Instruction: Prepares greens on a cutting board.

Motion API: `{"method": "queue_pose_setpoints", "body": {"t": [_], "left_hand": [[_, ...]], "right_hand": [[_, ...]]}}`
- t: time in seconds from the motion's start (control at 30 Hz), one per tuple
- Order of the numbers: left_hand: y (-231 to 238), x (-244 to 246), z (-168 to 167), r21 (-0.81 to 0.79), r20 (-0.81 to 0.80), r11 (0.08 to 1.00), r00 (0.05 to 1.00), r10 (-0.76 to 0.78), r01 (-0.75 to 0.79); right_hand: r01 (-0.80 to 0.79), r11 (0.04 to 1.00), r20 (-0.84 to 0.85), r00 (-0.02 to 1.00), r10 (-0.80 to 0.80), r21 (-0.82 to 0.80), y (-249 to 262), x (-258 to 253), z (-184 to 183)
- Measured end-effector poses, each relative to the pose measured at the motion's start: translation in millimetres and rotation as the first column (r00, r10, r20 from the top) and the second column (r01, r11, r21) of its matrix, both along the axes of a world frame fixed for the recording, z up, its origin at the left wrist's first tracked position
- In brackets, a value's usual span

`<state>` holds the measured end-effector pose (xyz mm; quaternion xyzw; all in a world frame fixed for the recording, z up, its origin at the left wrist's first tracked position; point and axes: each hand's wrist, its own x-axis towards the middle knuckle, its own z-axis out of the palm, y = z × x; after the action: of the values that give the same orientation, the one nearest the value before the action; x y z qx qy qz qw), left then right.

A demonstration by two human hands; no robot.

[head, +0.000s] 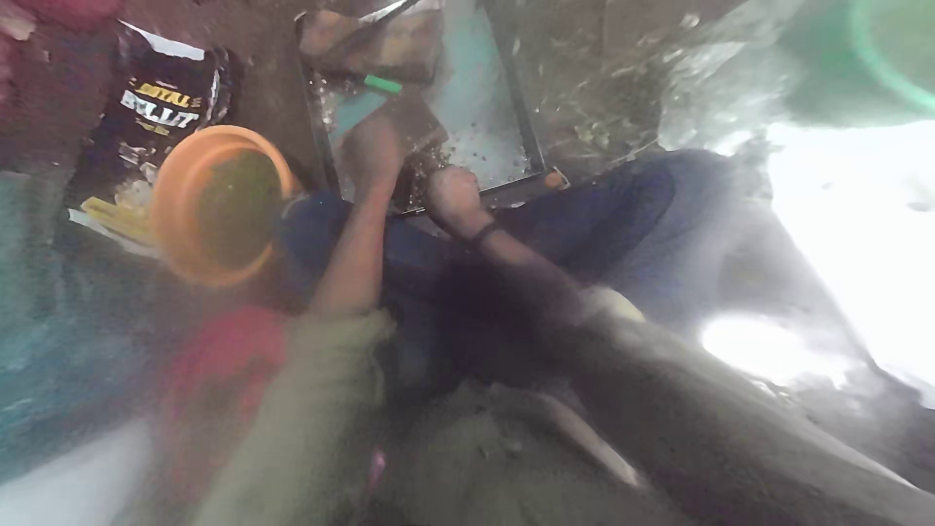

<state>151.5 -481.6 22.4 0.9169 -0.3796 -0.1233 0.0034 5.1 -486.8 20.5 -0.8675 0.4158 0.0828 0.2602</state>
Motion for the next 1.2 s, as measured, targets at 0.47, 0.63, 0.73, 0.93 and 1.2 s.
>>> {"method": "queue_pose_setpoints", "body": {"t": [0.47,0.63,0.73,0.93,1.2], "left_hand": [[2.1,-4.8,0.5,0.002,0.033,1.0,0.999,0.025,-0.025],[-1.2,2.3,1.3,-0.021,-0.023,0.999,0.999,-0.035,0.034],[0.1,-0.9,5.0,-0.004,-0.027,1.0,0.999,-0.03,0.03],[4.5,0.2,-1.9,-0.014,0.021,1.0,1.0,-0.013,0.013],[5.5,-0.9,-4.1,-0.009,0.041,1.0,0.999,-0.001,0.001]], "right_hand": [[-0.042,0.998,0.079,0.996,0.045,-0.038,-27.3,60.0,-16.6],[-0.061,0.997,0.079,0.995,0.064,-0.047,-8.3,27.7,-25.9],[-0.04,0.998,0.016,0.999,0.039,0.041,3.6,-6.0,-20.1],[0.002,0.999,0.116,0.993,0.002,-0.036,-11.4,18.2,6.9],[-0.071,0.997,0.097,0.993,0.07,0.01,-23.9,47.8,-15.4]]}}
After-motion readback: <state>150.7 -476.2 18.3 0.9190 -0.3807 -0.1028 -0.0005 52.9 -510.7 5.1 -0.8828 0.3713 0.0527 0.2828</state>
